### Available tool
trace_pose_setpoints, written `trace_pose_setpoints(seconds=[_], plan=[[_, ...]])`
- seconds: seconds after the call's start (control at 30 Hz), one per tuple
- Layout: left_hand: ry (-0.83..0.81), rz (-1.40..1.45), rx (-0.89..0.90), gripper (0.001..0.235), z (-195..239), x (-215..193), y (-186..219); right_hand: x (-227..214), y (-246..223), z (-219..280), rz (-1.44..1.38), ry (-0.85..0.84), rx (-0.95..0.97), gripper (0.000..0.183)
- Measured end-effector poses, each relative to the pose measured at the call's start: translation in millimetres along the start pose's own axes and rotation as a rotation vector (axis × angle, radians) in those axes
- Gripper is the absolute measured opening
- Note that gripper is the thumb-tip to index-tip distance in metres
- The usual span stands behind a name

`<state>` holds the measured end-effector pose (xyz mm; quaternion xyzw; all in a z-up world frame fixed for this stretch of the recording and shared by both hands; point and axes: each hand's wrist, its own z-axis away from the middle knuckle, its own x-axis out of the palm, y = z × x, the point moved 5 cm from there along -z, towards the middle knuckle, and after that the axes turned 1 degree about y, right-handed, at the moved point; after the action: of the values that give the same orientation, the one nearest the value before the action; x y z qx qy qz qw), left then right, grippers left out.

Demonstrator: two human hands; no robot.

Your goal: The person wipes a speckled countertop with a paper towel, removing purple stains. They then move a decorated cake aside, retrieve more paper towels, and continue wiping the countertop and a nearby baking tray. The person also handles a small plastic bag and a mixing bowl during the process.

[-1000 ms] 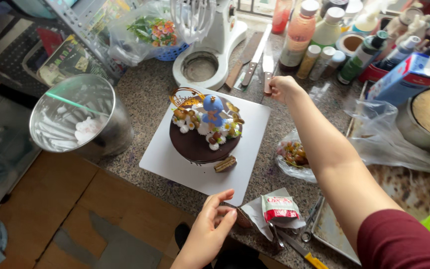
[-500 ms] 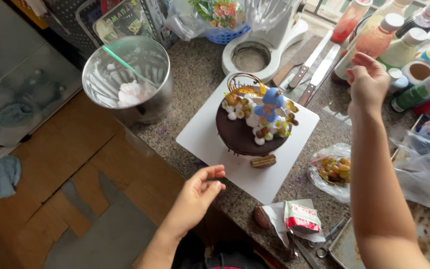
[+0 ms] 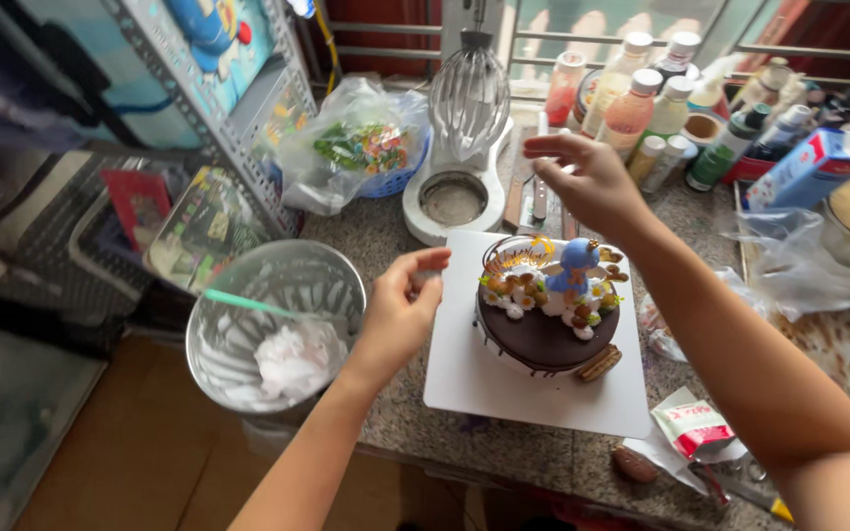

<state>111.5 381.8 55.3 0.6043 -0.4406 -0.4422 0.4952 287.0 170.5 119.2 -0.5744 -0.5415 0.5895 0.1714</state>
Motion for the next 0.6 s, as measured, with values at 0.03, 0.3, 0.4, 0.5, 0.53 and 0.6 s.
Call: trace_pose_setpoints(seconds=[0.03, 0.3, 0.4, 0.5, 0.53, 0.6], plan=[[-0.017, -0.015, 0.051, 0.035, -19, -3, 3, 9, 0, -7, -0.034, -0.007, 0.016, 0.036], [0.050, -0.300, 0.255, 0.035, -167, 7, 19, 26, 52, -81, -0.114, 0.033, 0.114, 0.048], [0.054, -0.370, 0.158, 0.037, -215, 7, 6, 13, 76, -136, -0.138, 0.032, 0.168, 0.056], [0.067, -0.392, 0.147, 0.036, -264, 1, -5, 11, 94, -191, -0.081, 0.038, 0.242, 0.063], [0.076, -0.388, 0.161, 0.035, -280, -3, -8, 10, 98, -209, -0.070, 0.032, 0.244, 0.067], [0.136, -0.400, 0.256, 0.032, -311, -10, -11, 14, 109, -238, -0.044, 0.015, 0.242, 0.073]])
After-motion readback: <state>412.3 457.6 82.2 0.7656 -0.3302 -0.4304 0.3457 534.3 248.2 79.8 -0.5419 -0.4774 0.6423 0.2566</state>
